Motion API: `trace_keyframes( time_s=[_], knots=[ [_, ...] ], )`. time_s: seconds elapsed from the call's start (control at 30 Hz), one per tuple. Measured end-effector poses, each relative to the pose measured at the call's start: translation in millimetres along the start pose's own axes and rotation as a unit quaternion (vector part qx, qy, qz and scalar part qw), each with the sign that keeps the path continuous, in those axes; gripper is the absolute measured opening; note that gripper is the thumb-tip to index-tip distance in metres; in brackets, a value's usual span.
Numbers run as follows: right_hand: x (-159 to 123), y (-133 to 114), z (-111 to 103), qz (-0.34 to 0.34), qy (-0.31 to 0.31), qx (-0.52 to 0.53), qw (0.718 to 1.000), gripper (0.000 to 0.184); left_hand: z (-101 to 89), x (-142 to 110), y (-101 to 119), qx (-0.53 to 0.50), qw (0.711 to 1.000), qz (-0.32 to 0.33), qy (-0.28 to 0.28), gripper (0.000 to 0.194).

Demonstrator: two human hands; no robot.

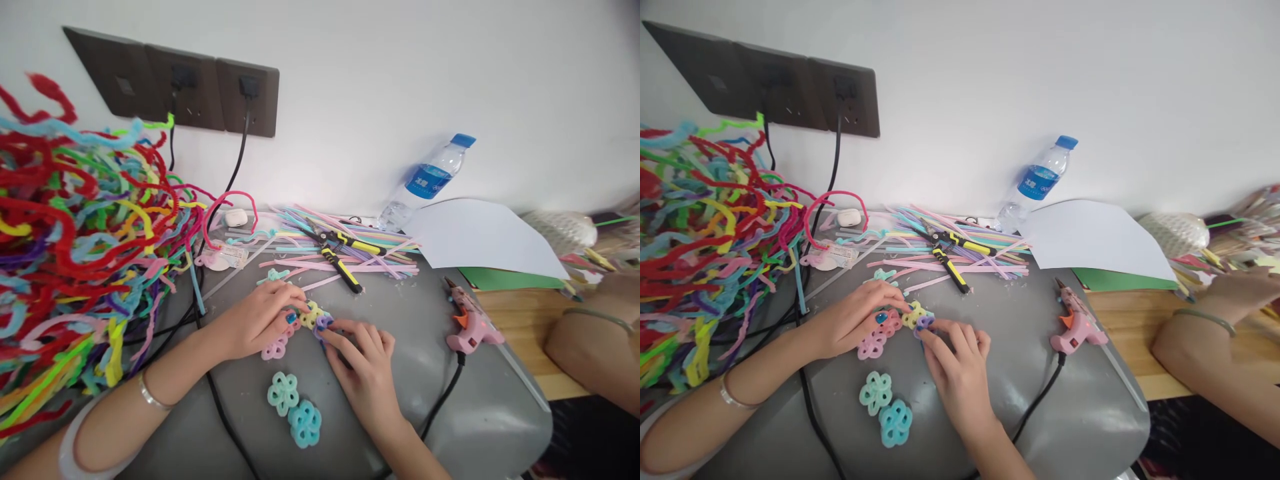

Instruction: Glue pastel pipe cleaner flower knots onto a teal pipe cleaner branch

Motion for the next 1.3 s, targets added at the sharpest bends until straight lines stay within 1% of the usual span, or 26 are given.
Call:
trace_keyframes(
  time_s=[0.17, 0.37, 0.47, 0.53, 0.6, 0.67, 0.77, 0.93, 1.03, 1.17, 1.23, 1.3],
  knots=[
    [-0.5, 0.1, 0.2, 0.010, -0.008, 0.012, 1.000, 0.021, 0.6, 0.1, 1.4, 0.043, 0.999, -0.003, -0.004, 0.030],
    [-2.8, 1.1, 0.9, 0.009, -0.032, 0.036, 0.999, 0.031, -2.5, 0.0, 1.7, 0.039, 0.999, 0.011, -0.011, 0.032],
    [-3.7, 2.2, 1.4, 0.008, -0.031, 0.046, 0.998, 0.034, -13.4, -2.4, -3.1, 0.046, 0.999, -0.006, -0.004, 0.030],
    [-3.8, 3.0, 1.7, 0.010, -0.027, 0.050, 0.998, 0.035, -24.6, -6.0, -5.6, 0.054, 0.998, -0.018, -0.003, 0.022],
    [-3.5, 3.2, 1.8, 0.011, -0.021, 0.050, 0.998, 0.034, -34.3, -11.0, -5.5, 0.057, 0.998, -0.026, -0.020, 0.012],
    [-2.9, 3.2, 1.8, 0.014, -0.015, 0.049, 0.999, 0.033, -39.3, -16.4, -2.5, 0.056, 0.997, -0.031, -0.046, 0.012],
    [-2.3, 3.0, 1.6, 0.017, -0.007, 0.050, 0.999, 0.033, -36.5, -22.3, 5.4, 0.058, 0.996, -0.018, -0.069, 0.015],
    [-1.6, 3.4, 2.1, 0.020, -0.001, 0.050, 0.999, 0.033, -20.7, -25.6, 12.1, 0.079, 0.993, -0.007, -0.085, 0.011],
    [-1.2, 3.6, 1.9, 0.019, 0.003, 0.055, 0.998, 0.031, -17.0, -29.0, 12.4, 0.105, 0.992, -0.012, -0.070, 0.012],
    [-0.1, 1.7, -0.7, 0.018, -0.007, 0.058, 0.998, 0.030, -14.6, -38.6, 13.1, 0.130, 0.990, -0.038, -0.039, 0.013],
    [2.9, -0.9, -3.6, 0.017, -0.003, 0.061, 0.998, 0.027, -13.1, -43.2, 13.7, 0.123, 0.991, -0.059, -0.008, 0.012],
    [8.6, -4.5, -6.3, 0.013, 0.011, 0.062, 0.998, 0.024, -11.8, -46.7, 12.8, 0.112, 0.988, -0.096, 0.039, 0.011]
  ],
)
Point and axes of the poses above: each hand's wrist, its own x-axis towards the middle knuckle, its own z-axis out of the palm, y = z × x, the point moved 4 cm from there along x, towards the middle knuckle, and after that the axes turned 5 degrees about y, right-handed, at the moved point
